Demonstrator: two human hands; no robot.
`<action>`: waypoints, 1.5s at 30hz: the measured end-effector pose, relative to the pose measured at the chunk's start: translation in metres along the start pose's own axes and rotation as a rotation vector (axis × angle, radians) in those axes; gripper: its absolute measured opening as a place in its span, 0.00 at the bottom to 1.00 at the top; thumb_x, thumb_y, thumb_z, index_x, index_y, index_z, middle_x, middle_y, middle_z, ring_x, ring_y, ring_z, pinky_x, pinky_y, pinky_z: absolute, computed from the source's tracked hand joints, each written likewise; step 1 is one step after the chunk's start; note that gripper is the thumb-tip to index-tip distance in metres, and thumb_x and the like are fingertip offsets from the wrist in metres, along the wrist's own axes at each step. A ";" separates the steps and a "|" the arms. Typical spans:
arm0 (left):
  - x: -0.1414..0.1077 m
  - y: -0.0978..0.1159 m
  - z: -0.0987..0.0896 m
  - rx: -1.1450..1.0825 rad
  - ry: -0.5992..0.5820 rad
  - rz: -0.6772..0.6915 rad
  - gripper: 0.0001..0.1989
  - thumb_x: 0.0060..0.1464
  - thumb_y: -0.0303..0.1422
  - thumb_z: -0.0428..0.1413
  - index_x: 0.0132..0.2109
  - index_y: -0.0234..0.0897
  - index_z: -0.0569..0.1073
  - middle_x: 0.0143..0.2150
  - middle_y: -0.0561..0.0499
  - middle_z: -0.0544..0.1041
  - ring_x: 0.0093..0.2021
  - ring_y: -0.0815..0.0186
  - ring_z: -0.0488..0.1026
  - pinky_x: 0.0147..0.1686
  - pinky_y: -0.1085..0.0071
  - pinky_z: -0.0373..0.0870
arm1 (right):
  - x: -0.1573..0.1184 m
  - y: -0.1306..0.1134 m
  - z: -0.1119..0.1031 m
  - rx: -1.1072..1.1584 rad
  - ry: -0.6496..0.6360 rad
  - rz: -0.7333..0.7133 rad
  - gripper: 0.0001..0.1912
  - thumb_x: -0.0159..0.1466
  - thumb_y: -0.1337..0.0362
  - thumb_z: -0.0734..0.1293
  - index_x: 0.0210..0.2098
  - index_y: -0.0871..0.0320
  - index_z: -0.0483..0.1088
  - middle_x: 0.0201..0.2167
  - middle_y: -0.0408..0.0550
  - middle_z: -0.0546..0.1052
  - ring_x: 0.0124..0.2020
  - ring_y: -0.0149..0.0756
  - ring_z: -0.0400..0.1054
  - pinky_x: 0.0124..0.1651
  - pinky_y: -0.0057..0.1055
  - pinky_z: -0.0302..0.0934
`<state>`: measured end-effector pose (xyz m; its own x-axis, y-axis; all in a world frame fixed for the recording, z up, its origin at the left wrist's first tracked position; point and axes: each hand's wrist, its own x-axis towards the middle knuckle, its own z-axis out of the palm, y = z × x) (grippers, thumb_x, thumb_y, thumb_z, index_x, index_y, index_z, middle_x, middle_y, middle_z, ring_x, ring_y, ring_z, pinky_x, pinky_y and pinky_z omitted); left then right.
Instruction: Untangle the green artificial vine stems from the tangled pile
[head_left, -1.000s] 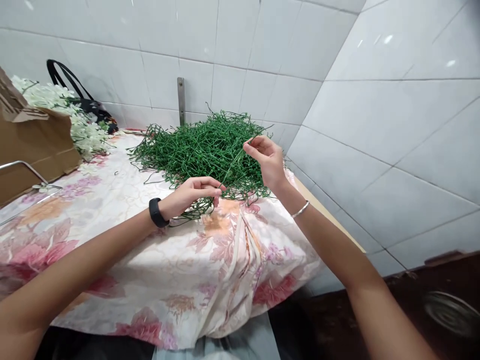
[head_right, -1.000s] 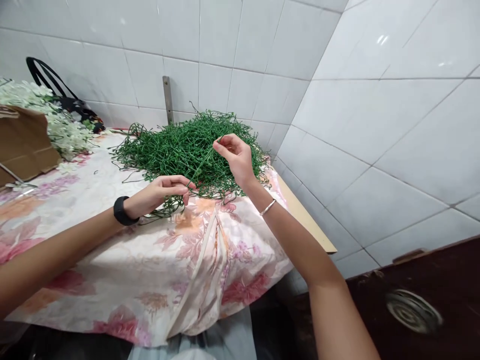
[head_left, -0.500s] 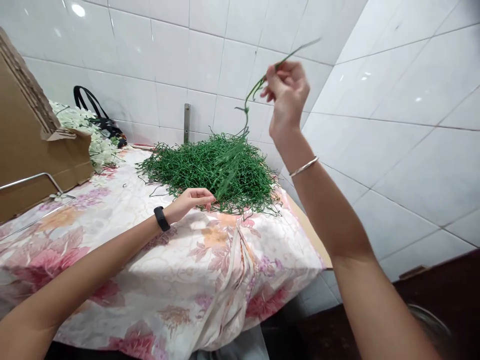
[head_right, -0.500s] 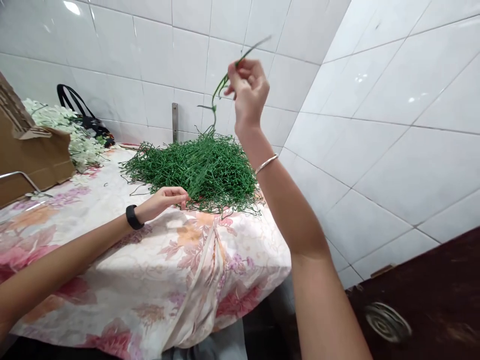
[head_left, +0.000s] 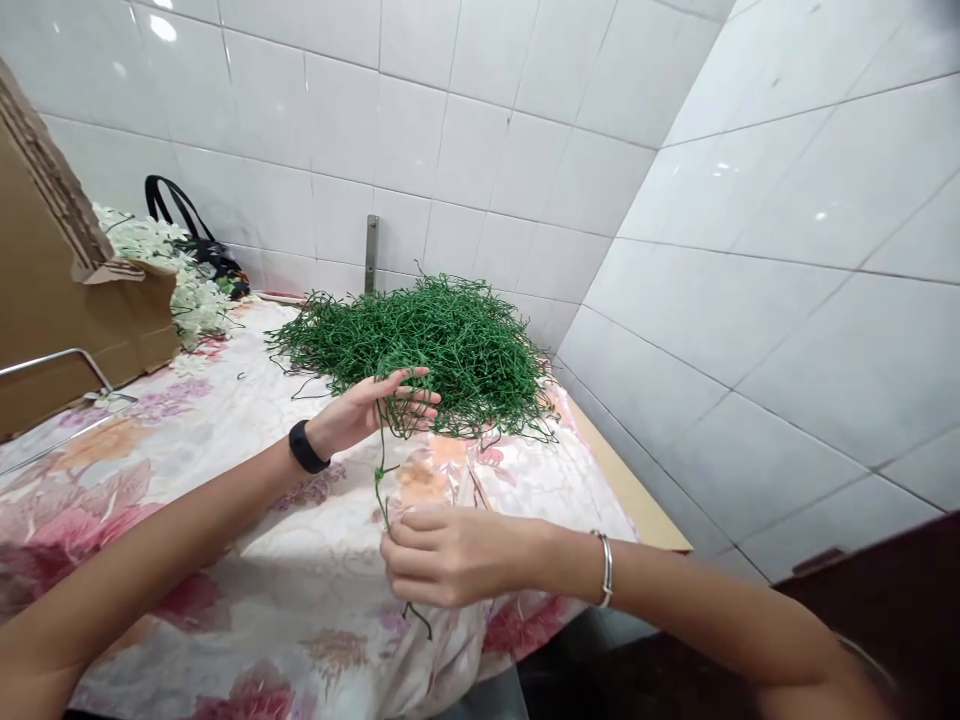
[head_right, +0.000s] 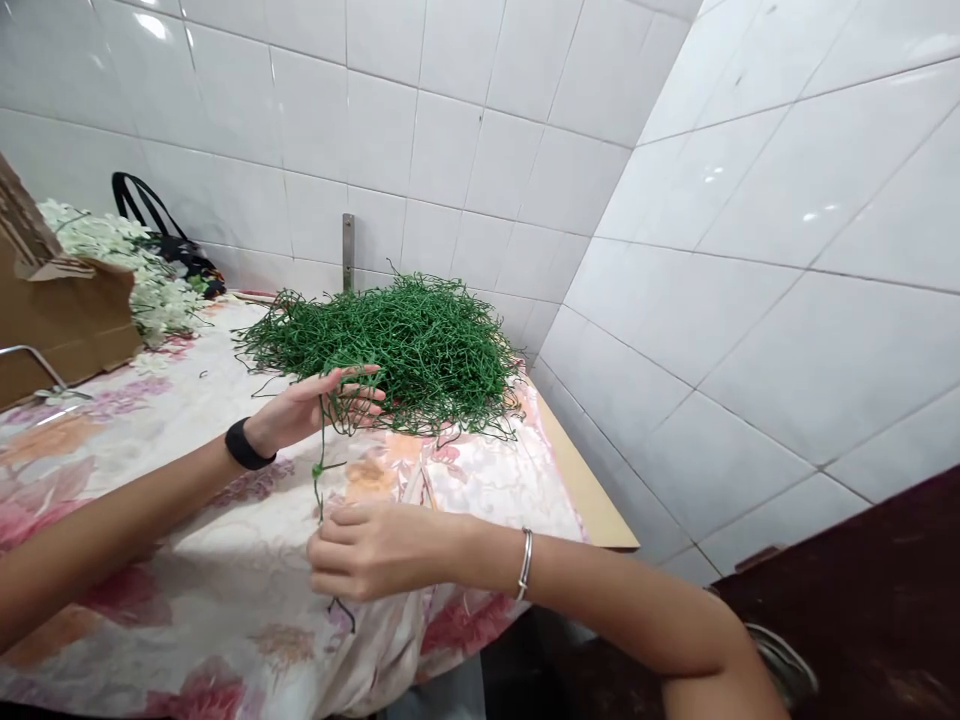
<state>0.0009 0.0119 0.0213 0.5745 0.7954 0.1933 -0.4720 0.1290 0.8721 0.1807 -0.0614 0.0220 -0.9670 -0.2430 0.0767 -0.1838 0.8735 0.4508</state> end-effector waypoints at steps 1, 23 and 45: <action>0.000 -0.001 -0.001 0.024 0.008 0.004 0.20 0.56 0.37 0.47 0.53 0.33 0.60 0.44 0.41 0.73 0.40 0.61 0.73 0.41 0.65 0.68 | -0.003 -0.006 0.004 -0.031 -0.018 -0.016 0.09 0.62 0.70 0.56 0.29 0.59 0.65 0.35 0.46 0.72 0.33 0.27 0.66 0.43 0.26 0.60; 0.013 -0.003 0.000 2.209 -0.122 0.588 0.24 0.55 0.22 0.40 0.59 0.37 0.54 0.51 0.39 0.66 0.42 0.59 0.67 0.41 0.63 0.59 | -0.058 0.050 -0.020 -0.517 0.335 0.252 0.05 0.57 0.70 0.62 0.34 0.59 0.68 0.35 0.51 0.74 0.34 0.32 0.68 0.38 0.30 0.67; 0.007 -0.008 -0.026 1.592 0.313 0.710 0.06 0.56 0.27 0.46 0.41 0.35 0.65 0.36 0.48 0.69 0.37 0.69 0.67 0.38 0.72 0.65 | -0.083 0.086 0.065 0.181 0.728 0.963 0.05 0.59 0.69 0.58 0.35 0.59 0.63 0.30 0.48 0.69 0.33 0.32 0.64 0.37 0.33 0.60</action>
<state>-0.0083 0.0320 0.0040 0.3404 0.5344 0.7736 0.6058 -0.7539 0.2543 0.2338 0.0614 -0.0031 -0.4068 0.4074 0.8176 0.4754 0.8587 -0.1913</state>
